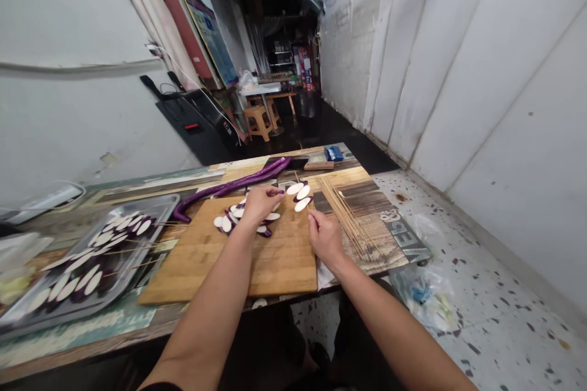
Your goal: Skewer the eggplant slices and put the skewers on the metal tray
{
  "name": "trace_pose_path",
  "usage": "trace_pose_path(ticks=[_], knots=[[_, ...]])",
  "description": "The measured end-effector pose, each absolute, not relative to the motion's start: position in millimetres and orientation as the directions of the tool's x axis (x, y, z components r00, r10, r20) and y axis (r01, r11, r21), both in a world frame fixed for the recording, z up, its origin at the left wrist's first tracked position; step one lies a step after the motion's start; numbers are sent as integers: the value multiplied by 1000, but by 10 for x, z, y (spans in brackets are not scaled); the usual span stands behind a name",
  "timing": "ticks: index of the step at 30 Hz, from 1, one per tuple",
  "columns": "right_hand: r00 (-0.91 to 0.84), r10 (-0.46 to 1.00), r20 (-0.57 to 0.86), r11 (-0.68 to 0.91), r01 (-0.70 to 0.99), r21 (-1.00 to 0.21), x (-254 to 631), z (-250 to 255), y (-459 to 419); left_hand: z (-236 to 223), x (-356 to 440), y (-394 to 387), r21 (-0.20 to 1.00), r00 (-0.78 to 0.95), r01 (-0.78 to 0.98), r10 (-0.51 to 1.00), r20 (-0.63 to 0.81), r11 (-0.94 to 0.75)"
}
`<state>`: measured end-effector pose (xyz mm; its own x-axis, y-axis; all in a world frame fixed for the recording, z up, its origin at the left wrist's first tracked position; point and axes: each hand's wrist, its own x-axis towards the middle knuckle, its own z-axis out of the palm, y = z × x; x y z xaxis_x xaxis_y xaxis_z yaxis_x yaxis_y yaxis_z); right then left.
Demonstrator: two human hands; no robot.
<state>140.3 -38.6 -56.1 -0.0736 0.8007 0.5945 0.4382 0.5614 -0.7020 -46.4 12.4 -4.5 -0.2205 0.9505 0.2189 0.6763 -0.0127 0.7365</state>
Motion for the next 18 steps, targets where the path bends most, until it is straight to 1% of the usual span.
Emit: trace_pose_path(ticks=[2,3,4,5,6,7,8,9,11,16,18], knots=[[-65,796,601,562,445,-697,1404,-558,-392,-60,-478,171,887,-321,460,925,203,-35],[-61,795,603,563,445,-697,1405,-555,-397,-55,-474,186,952,-375,303,912,167,-49],[-61,795,604,565,440,-698,1406,-551,-403,-42,-463,195,991,-415,115,904,105,-62],[-64,793,606,570,430,-700,1408,-545,-410,-23,-449,196,994,-425,-80,905,28,-69],[-72,790,609,579,418,-700,1410,-537,-418,1,-434,193,965,-401,-254,915,-45,-64],[-85,784,616,592,404,-698,1411,-528,-427,27,-420,187,920,-356,-389,929,-101,-49],[-102,776,623,607,391,-692,1413,-519,-436,51,-409,180,874,-310,-485,940,-139,-31],[-121,768,629,622,379,-685,1414,-510,-443,72,-403,175,836,-273,-548,948,-166,-11],[-150,757,636,641,361,-678,1415,-492,-456,98,-401,176,788,-249,-615,946,-208,12],[-222,764,606,643,346,-684,1406,-472,-464,105,-415,225,720,-314,-693,913,-260,-34],[-252,768,588,640,329,-694,1401,-477,-461,115,-422,239,681,-306,-732,903,-303,-20]])
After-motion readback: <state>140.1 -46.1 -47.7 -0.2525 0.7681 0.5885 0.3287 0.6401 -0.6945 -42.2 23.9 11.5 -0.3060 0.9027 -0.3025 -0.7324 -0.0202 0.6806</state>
